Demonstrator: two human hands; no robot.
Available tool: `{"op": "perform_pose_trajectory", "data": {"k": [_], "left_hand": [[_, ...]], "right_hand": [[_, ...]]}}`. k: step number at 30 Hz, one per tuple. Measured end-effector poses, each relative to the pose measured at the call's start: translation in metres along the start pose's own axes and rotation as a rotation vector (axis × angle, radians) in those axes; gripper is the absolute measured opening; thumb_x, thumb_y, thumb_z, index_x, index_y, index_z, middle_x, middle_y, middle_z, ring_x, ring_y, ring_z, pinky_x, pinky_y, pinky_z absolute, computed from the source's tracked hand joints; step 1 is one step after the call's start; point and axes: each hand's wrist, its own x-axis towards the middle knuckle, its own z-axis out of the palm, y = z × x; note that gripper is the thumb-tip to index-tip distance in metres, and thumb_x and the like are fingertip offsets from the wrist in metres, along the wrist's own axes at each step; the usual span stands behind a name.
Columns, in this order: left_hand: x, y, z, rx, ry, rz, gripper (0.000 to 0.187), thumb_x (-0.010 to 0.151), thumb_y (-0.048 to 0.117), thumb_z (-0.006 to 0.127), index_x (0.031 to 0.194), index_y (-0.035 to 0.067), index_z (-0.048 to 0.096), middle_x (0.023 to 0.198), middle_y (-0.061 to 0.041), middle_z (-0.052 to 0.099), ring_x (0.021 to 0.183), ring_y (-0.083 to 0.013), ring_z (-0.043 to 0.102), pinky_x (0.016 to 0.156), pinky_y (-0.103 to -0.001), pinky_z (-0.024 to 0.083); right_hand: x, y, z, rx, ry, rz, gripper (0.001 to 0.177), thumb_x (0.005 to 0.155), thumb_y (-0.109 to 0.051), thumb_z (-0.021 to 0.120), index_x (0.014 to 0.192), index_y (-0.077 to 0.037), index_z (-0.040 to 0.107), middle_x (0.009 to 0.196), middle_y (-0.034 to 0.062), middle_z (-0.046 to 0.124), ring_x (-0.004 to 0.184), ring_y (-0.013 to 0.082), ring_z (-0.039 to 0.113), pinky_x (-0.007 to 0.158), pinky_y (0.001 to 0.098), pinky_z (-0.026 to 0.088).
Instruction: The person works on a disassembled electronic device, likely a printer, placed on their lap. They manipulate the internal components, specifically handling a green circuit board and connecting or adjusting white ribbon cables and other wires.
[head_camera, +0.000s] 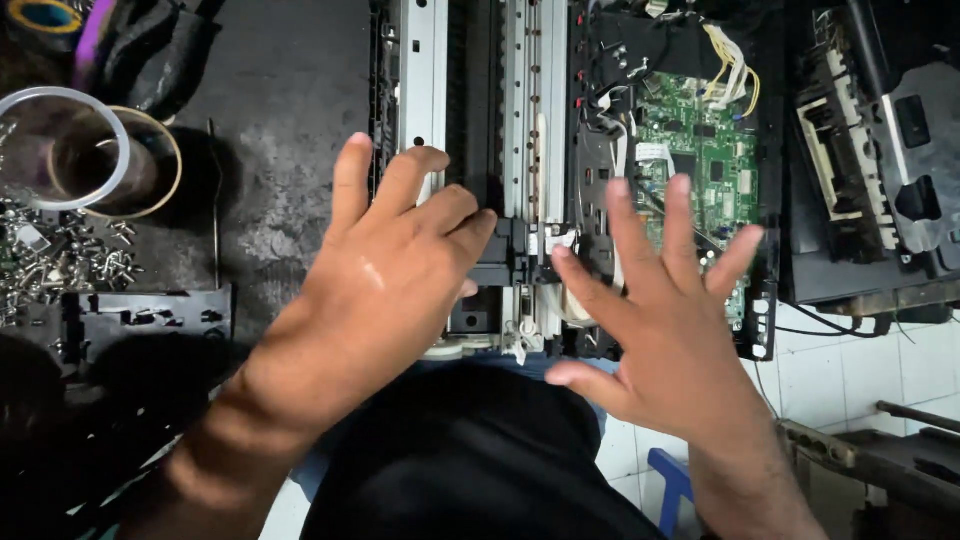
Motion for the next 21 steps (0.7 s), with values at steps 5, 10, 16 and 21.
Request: {"op": "perform_pose_trajectory", "data": {"k": [5,10,16,21], "left_hand": [[0.000,0.004,-0.003,0.263,0.092,0.017,0.082,0.067,0.065,0.077,0.133,0.017,0.066,0.126,-0.004,0.060,0.136,-0.0294,0.049,0.117,-0.063,0.032],[0.001,0.007,0.007,0.134,0.048,0.007,0.072,0.068,0.053,0.081,0.127,0.014,0.068,0.114,-0.006,0.065,0.129,-0.0305,0.052,0.117,-0.065,0.031],[0.008,0.015,0.007,0.099,0.058,-0.033,0.038,0.075,0.031,0.077,0.109,0.015,0.073,0.103,-0.005,0.069,0.121,-0.0336,0.056,0.115,-0.065,0.030],[0.017,0.022,-0.002,0.171,-0.011,-0.068,0.013,0.079,0.010,0.066,0.086,0.017,0.074,0.081,0.001,0.067,0.114,-0.0346,0.058,0.118,-0.064,0.030]], "right_hand": [[0.000,0.007,0.006,-0.022,-0.010,0.036,0.100,0.085,-0.094,0.028,0.166,-0.038,0.010,0.172,0.0200,-0.011,0.156,0.0509,-0.019,0.107,0.0827,-0.023],[-0.001,0.007,0.005,-0.045,-0.040,0.016,0.114,0.080,-0.099,0.043,0.166,-0.037,0.002,0.172,0.0175,-0.015,0.155,0.0531,-0.019,0.103,0.0875,-0.020],[0.005,0.004,0.006,0.025,-0.020,0.003,0.117,0.074,-0.093,0.060,0.165,-0.036,0.015,0.175,0.0201,0.005,0.157,0.0567,-0.009,0.103,0.0816,-0.023],[0.017,0.001,-0.010,-0.052,-0.046,-0.008,0.126,0.054,-0.089,0.085,0.157,-0.034,0.037,0.173,0.0161,0.004,0.153,0.0582,-0.007,0.093,0.0949,-0.006]]}}
